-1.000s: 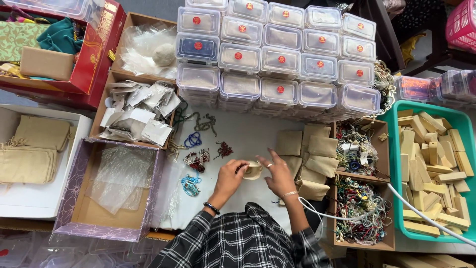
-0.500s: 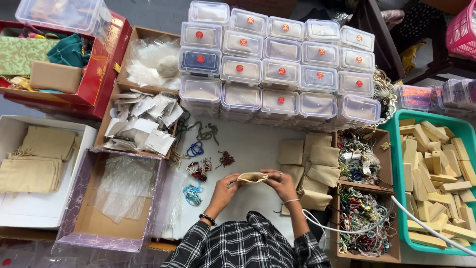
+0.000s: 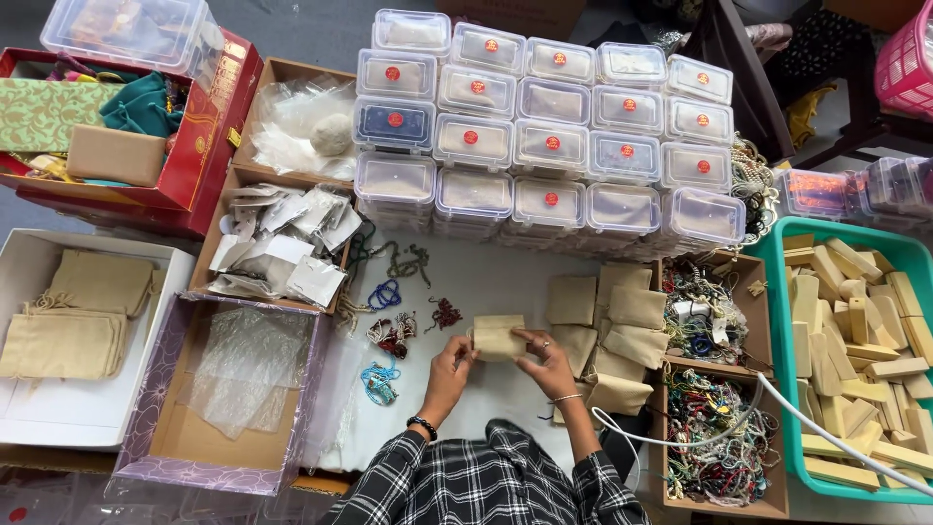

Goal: The person places various jewelry items, including necklaces and bracelets, into small beige drawstring pouches. They tie the pouches closed and place them into a white box. The workspace is cluttered with plastic containers, boxes, and loose jewelry.

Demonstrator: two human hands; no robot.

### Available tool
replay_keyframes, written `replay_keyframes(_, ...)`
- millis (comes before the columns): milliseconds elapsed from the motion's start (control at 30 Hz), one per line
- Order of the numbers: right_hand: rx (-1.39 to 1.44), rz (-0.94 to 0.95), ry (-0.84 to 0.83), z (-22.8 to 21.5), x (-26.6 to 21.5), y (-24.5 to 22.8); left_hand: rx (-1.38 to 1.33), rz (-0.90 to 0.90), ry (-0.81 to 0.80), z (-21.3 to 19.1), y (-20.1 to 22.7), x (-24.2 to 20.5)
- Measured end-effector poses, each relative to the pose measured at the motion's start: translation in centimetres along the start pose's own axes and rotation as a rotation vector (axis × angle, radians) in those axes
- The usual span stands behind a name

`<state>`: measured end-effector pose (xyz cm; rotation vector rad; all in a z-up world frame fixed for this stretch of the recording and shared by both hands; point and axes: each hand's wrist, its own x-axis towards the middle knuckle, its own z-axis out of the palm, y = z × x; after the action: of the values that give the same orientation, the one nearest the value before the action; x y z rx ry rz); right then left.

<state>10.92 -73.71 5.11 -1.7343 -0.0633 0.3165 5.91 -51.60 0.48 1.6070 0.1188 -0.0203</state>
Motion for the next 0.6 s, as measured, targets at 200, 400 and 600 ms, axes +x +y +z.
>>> replay_keyframes(200,-0.578,-0.024,0.001,0.7,0.0,-1.6,0.148,0.013,-0.042,-1.4,9.0,0.8)
replay_keyframes(400,-0.321,-0.218,-0.069,-0.2,1.3,0.0,0.429,0.086,-0.097,-2.9,7.6,1.3)
replay_keyframes(600,-0.065,0.012,0.445,-3.5,3.5,4.2,0.586,0.298,0.329,-11.4,10.1,3.6)
